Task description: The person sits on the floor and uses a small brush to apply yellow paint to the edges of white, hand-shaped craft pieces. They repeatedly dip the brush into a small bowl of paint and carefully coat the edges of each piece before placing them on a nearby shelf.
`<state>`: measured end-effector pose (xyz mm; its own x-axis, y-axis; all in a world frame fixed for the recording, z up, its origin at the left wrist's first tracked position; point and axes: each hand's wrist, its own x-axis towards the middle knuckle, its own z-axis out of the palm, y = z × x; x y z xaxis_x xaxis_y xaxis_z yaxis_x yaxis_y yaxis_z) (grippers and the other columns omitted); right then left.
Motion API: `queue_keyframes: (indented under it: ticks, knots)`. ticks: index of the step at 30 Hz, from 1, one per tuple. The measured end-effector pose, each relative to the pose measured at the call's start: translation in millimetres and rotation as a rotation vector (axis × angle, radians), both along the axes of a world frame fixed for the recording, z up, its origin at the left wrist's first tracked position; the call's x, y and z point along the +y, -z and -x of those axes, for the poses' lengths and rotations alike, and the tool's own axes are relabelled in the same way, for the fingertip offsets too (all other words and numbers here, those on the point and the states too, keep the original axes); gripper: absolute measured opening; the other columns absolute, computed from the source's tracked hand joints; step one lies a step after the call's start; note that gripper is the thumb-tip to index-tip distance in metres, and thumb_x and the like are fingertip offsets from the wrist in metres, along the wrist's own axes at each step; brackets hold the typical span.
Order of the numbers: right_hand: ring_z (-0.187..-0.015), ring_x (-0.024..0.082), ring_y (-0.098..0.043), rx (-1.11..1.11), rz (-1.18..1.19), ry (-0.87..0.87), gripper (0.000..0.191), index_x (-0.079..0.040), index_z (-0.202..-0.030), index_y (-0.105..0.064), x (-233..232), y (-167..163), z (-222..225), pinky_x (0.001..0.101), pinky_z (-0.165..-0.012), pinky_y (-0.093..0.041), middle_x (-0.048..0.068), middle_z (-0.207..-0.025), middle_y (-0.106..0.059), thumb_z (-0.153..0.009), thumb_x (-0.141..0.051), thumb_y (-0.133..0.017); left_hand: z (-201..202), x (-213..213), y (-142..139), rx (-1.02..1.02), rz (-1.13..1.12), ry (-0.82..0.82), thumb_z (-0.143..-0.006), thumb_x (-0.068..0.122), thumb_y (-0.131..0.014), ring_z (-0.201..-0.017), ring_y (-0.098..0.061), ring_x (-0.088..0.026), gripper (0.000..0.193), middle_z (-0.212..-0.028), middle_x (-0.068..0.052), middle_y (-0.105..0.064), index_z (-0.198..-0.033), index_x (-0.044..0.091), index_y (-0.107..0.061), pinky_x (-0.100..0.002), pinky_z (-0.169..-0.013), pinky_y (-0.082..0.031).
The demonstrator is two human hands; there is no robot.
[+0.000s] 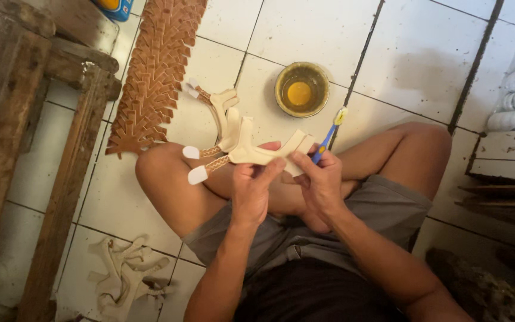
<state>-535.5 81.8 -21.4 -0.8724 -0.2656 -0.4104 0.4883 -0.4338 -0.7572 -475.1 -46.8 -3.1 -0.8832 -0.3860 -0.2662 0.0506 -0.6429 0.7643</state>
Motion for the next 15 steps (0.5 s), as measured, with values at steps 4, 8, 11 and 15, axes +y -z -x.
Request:
queue_keyframes:
  ticks: [4,8,11,15]
  knots:
    - [-0.066,0.005,-0.056,0.135,0.007,-0.021,0.032,-0.001,-0.12,-0.065,3.6,-16.7,-0.4,0.0217,-0.054,-0.042,0.001,-0.094,-0.068,-0.088,0.004,-0.071,-9.6,-1.2,-8.9,-0.021,0.056,-0.024,-0.091,-0.001,-0.074,-0.098,-0.066,-0.013,0.032,-0.11,-0.009,-0.07,-0.121,-0.006,-0.066,-0.028,-0.091,-0.054]
    - [-0.073,0.004,-0.055,0.331,-0.117,-0.113,0.039,0.0,-0.122,-0.062,17.6,-30.1,1.9,0.0207,-0.059,-0.043,-0.004,-0.103,-0.063,-0.085,0.008,-0.073,-26.0,-6.6,-24.5,-0.041,0.371,0.033,-0.093,0.0,-0.075,-0.096,-0.064,-0.01,0.027,-0.107,-0.006,-0.069,-0.119,-0.005,-0.067,-0.025,-0.088,-0.054]
    - [-0.072,0.005,-0.046,0.517,-0.317,-0.081,0.01,0.005,-0.109,-0.071,25.3,-27.6,5.6,0.0207,-0.061,-0.034,0.001,-0.091,-0.061,-0.099,0.006,-0.073,-30.9,-7.8,-31.9,0.049,0.423,0.042,-0.094,-0.002,-0.074,-0.098,-0.062,-0.01,0.023,-0.107,-0.004,-0.065,-0.116,-0.006,-0.068,-0.026,-0.089,-0.054]
    - [-0.06,0.003,-0.045,0.293,-0.107,0.049,0.005,-0.001,-0.097,-0.068,42.1,-9.5,19.7,0.02,-0.051,-0.031,-0.003,-0.076,-0.057,-0.1,-0.004,-0.066,-33.6,-12.8,-35.6,0.068,0.371,-0.009,-0.094,-0.004,-0.072,-0.101,-0.059,-0.009,0.023,-0.112,-0.002,-0.057,-0.117,-0.005,-0.066,-0.025,-0.09,-0.051]
